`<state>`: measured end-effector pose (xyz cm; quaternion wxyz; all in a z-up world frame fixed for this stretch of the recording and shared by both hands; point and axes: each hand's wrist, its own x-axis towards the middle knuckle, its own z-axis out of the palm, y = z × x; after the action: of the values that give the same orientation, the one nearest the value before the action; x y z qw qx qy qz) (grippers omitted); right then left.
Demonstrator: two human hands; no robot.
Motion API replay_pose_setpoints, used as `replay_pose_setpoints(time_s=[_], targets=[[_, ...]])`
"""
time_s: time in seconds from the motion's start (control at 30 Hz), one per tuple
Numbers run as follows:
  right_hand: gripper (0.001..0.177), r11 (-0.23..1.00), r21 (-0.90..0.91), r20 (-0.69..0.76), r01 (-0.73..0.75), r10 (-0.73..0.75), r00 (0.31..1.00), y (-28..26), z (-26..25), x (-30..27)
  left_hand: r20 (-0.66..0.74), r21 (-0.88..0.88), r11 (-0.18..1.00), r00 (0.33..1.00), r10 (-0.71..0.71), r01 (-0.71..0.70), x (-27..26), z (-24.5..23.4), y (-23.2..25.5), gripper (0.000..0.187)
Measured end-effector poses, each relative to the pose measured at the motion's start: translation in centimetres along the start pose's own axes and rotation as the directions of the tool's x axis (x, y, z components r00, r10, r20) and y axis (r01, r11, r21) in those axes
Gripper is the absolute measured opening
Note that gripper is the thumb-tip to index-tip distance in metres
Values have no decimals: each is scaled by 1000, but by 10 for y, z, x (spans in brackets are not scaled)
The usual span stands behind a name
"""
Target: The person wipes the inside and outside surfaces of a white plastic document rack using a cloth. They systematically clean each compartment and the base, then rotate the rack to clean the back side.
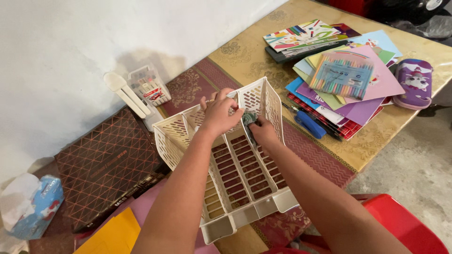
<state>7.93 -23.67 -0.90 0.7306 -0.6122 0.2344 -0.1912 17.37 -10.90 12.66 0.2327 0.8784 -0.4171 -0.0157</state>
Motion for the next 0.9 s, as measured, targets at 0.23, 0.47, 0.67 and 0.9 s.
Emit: replay_pose_setpoints(time_s=[0.23, 0.47, 0.67, 0.9], targets=[[40, 995, 41, -14, 96, -95, 995, -41, 12, -3, 9, 36, 999, 1000, -3, 2, 0, -1, 2, 30], [32, 938, 65, -13, 342, -342, 940, -56, 7, -8, 52, 56, 998, 998, -27, 24, 3, 2, 0, 37], [27, 996, 59, -64, 64, -60, 996, -27, 3, -23, 71, 117, 993, 997, -33, 25, 4, 3, 3, 42], [27, 998, 22, -35, -59, 59, 998, 28, -14, -24, 113, 119, 991, 991, -67, 53, 0, -7, 15, 45]])
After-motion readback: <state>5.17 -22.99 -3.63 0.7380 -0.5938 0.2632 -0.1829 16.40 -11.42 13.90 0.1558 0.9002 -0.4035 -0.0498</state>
